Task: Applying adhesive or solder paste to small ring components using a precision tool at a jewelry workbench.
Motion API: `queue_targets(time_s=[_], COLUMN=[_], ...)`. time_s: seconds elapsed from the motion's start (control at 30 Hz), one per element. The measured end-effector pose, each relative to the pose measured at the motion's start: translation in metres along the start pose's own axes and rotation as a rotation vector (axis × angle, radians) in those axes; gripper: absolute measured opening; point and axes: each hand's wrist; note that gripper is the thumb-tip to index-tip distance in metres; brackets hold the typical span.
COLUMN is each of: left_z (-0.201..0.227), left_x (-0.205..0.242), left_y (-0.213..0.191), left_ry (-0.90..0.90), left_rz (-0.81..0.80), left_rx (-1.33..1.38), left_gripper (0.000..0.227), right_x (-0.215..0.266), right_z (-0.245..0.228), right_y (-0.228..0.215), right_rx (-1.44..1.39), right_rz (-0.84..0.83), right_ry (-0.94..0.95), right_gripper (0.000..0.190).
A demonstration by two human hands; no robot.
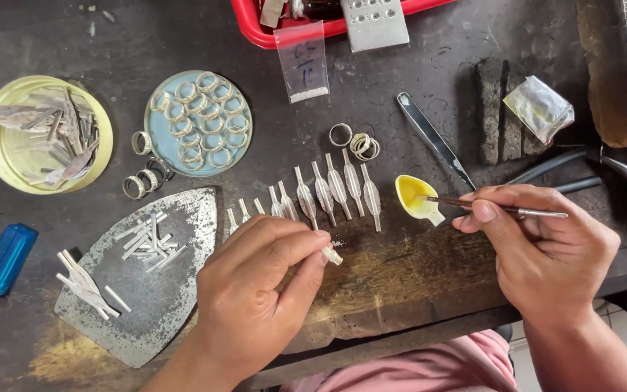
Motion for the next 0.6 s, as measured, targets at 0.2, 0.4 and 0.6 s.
queue_targets(time_s=[0.2, 0.4, 0.6], left_z=[-0.001, -0.004, -0.009], left_x=[0.001, 0.005, 0.013], left_y=[0.000, 0.000, -0.001], left_ry=[-0.015, 0.037, 0.113], left_rz=[0.010, 0.041, 0.047], left_rx=[-0.020, -0.010, 0.016], left_gripper=[0.010, 0.007, 0.016], right_x=[0.000, 0.003, 0.002], right_z=[0.002, 0.003, -0.021], right_y=[0.001, 0.001, -0.007], right_rx=[-0.065, -0.271, -0.084], right_rz=[0.012, 0.074, -0.068], right_ry=[-0.003, 0.144, 0.400], right_gripper=[0.008, 0.008, 0.007])
Point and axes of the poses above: each hand's wrist, its own x-axis away from the middle knuckle, its own y-axis out of the palm, z = x × y, and after that the axes turned 13 degrees about y, right-handed
